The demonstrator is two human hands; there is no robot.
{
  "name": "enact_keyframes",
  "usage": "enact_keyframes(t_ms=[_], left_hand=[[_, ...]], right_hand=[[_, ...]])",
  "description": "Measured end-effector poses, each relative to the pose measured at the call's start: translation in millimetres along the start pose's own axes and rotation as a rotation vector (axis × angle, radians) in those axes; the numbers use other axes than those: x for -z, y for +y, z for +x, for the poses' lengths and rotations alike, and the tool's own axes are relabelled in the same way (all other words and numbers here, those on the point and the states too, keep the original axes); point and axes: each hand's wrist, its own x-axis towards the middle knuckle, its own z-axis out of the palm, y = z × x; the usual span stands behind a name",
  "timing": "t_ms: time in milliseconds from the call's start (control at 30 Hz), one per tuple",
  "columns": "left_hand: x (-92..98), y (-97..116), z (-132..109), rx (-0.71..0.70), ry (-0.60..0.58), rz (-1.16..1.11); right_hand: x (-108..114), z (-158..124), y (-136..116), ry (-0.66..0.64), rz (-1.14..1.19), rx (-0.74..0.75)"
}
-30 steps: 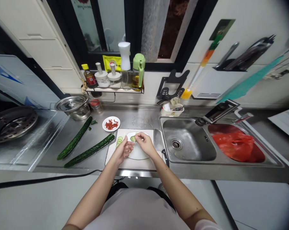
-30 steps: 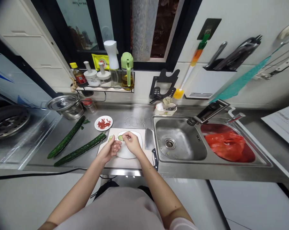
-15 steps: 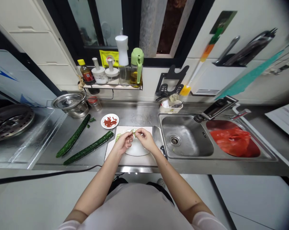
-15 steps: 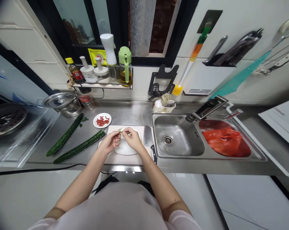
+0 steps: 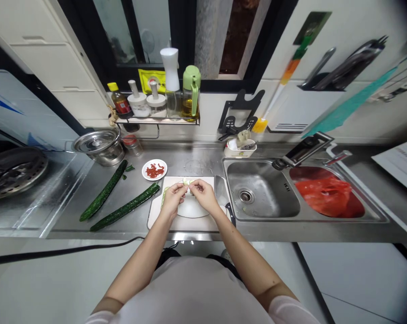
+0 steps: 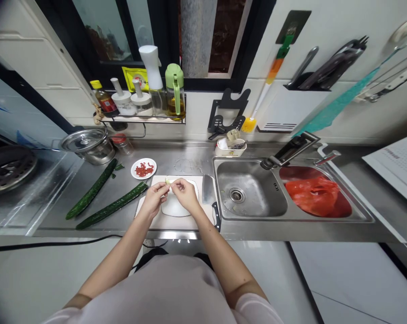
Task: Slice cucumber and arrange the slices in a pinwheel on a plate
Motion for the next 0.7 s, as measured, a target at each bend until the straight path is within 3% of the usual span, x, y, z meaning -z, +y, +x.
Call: enact_keyframes(t_ms=[467, 700], left_hand=[[1.3, -13, 2, 0.015, 0.03, -0.07], [4.1, -22, 11, 0.164, -0.003, -0.209]], right_hand=[[-6, 2, 11, -0.033, 0.11, -0.12], [9, 10, 23, -0.23, 0.038, -0.137]])
